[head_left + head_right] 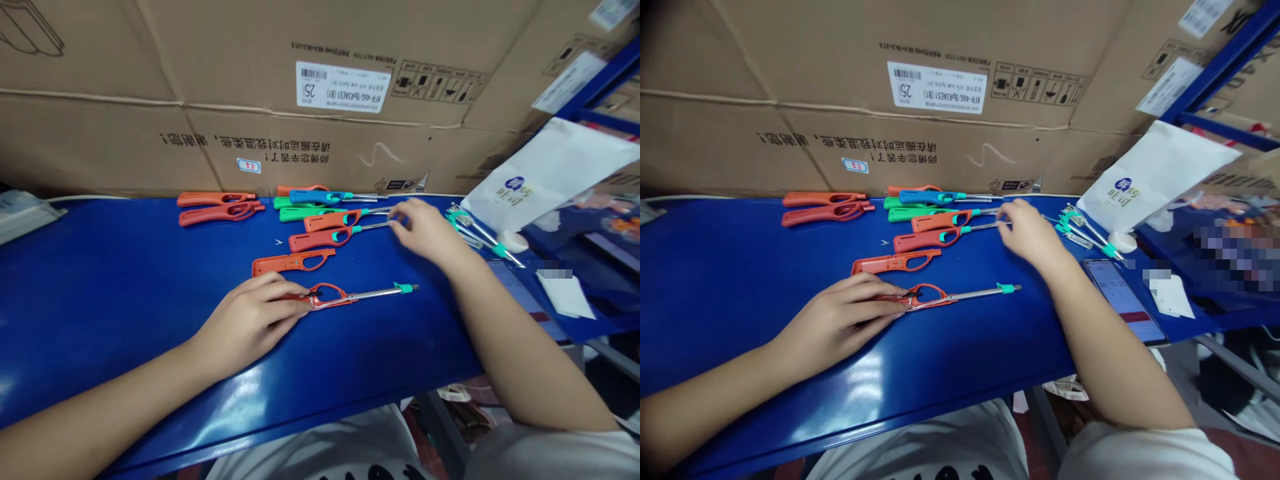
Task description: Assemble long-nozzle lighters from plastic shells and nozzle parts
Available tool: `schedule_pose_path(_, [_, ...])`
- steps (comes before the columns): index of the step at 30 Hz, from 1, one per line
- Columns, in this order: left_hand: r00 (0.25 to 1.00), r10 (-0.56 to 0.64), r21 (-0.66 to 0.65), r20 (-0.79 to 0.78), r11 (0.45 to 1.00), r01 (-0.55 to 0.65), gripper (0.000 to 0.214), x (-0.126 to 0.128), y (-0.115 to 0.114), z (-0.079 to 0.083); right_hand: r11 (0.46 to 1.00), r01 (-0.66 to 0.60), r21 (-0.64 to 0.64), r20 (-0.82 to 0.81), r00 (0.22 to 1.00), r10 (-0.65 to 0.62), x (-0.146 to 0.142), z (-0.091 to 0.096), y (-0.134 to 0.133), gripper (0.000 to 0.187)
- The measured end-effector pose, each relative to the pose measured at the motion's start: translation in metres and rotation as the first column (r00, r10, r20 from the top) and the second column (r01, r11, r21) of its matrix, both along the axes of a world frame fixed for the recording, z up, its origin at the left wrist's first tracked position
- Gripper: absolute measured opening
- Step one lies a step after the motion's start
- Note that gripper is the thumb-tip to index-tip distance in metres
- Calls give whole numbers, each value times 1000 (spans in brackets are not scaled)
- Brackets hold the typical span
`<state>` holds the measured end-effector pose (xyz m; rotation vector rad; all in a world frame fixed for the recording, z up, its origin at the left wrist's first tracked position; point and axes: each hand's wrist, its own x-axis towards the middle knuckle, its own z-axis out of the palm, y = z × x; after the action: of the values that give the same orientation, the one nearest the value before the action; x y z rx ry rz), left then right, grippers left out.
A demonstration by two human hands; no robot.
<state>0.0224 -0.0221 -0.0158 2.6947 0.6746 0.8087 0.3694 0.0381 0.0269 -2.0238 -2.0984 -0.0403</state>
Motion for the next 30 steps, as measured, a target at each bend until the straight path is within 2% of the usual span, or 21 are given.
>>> schedule_pose_path(2, [1000,-4,18,1,1000,4,20,0,0,0,982,185,22,46,981,-186,28,3,8,24])
schedule_pose_path(4, [1000,-3,26,-2,1000,3,20,0,0,1,942,335,24,76,939,-336,53,5,12,27])
schedule_pose_path(7, [1000,2,24,-8,1000,-2,20,2,-1,3,865,499,-49,117,863,-491,80,4,15,22])
schedule_pose_path(12, [1000,3,26,6,1000,-3,19,3,0,3,783,603,-149,128,797,-590,97,-5,22,16])
schedule_pose_path(17, [1000,5,23,3,1000,-5,22,2,1,1,775,611,-161,33,788,-614,95,-8,26,6])
schedule_pose_path(20, [1000,8,21,-2,1000,-7,22,1,0,1,819,555,-146,-97,816,-571,86,0,22,6])
schedule_pose_path(24, [1000,10,13,5,1000,-10,21,2,-1,1,935,331,-127,-366,860,-354,56,13,13,7])
schedule_pose_path(27, [1000,13,3,6,1000,-13,20,2,-1,1,982,114,-147,-549,817,-177,22,16,4,26])
schedule_pose_path(30, [1000,16,-1,1,1000,-16,20,2,0,1,980,-97,-171,-696,716,-51,-11,12,-5,43])
